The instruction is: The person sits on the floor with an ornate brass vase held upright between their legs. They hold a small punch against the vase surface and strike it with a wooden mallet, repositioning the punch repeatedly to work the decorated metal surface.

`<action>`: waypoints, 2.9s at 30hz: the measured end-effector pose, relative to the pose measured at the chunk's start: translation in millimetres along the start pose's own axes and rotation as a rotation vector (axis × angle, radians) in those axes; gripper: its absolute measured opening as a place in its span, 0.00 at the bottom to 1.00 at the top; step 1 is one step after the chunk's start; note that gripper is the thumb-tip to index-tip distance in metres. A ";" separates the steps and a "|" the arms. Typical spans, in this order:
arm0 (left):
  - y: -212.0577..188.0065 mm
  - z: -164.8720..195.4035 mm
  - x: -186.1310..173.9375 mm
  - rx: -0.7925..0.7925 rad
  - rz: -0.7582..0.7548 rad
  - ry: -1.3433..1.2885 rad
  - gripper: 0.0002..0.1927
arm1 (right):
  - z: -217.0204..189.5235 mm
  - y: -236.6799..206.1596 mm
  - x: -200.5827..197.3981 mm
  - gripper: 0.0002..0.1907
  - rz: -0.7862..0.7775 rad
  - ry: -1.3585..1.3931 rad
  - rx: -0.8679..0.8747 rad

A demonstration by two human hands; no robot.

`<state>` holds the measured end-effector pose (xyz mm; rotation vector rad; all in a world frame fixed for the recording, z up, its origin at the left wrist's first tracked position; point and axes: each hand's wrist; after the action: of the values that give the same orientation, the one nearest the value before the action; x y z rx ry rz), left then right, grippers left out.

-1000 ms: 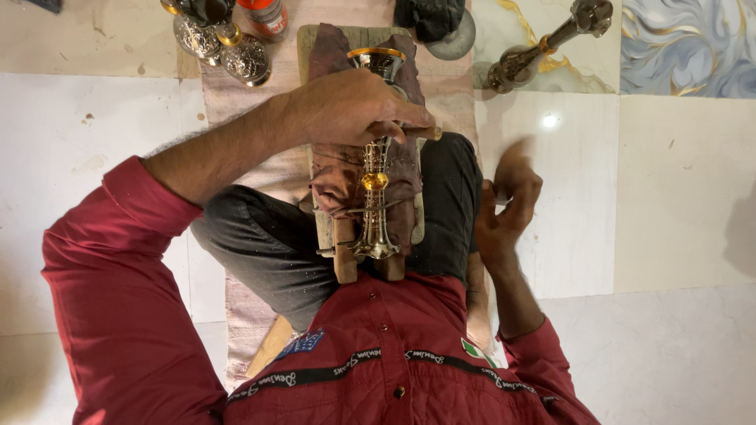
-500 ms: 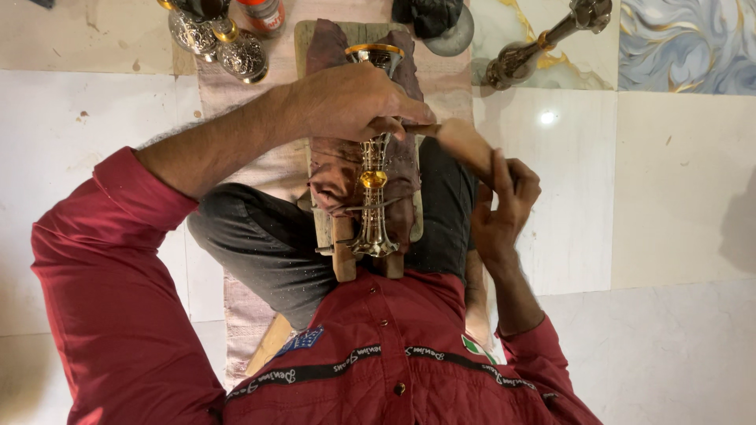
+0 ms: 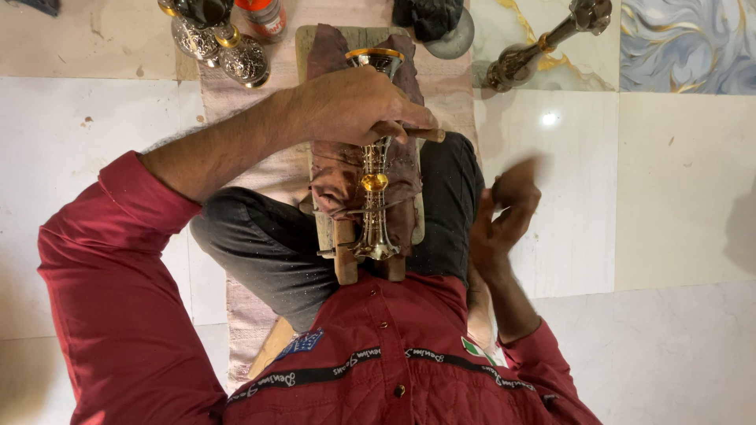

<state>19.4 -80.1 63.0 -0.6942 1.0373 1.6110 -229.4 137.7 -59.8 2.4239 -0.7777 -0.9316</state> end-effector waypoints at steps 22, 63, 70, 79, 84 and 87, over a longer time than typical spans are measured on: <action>11.9 105.1 57.5 -0.082 0.403 0.070 0.21 | -33.6 -8.5 -94.2 0.36 -0.447 -0.268 0.071; 22.3 163.4 93.2 -0.211 0.672 0.137 0.23 | -93.3 56.1 -175.0 0.29 -0.299 -0.154 -0.197; 32.0 153.4 87.2 -0.222 0.624 0.123 0.23 | -81.1 62.7 -173.5 0.28 -0.250 -0.367 -0.275; 44.6 147.0 79.1 -0.176 0.610 0.142 0.23 | -64.7 67.2 -172.3 0.29 -0.278 -0.155 -0.134; 47.7 139.8 78.9 -0.226 0.553 0.106 0.25 | -59.0 68.1 -170.5 0.30 -0.251 -0.357 -0.222; 49.4 135.2 78.5 -0.124 0.606 0.108 0.26 | -56.7 69.0 -170.8 0.30 -0.277 -0.156 -0.120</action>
<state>-41.4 71.9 72.1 -0.5810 1.3170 2.1902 -318.6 204.5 97.5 2.4127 -0.4276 -1.2477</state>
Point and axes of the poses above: each hand's wrist, its own y-axis towards the middle knuckle, its own x-axis out of the palm, z = x × y, and after that the axes turned 9 degrees about x, right-handed
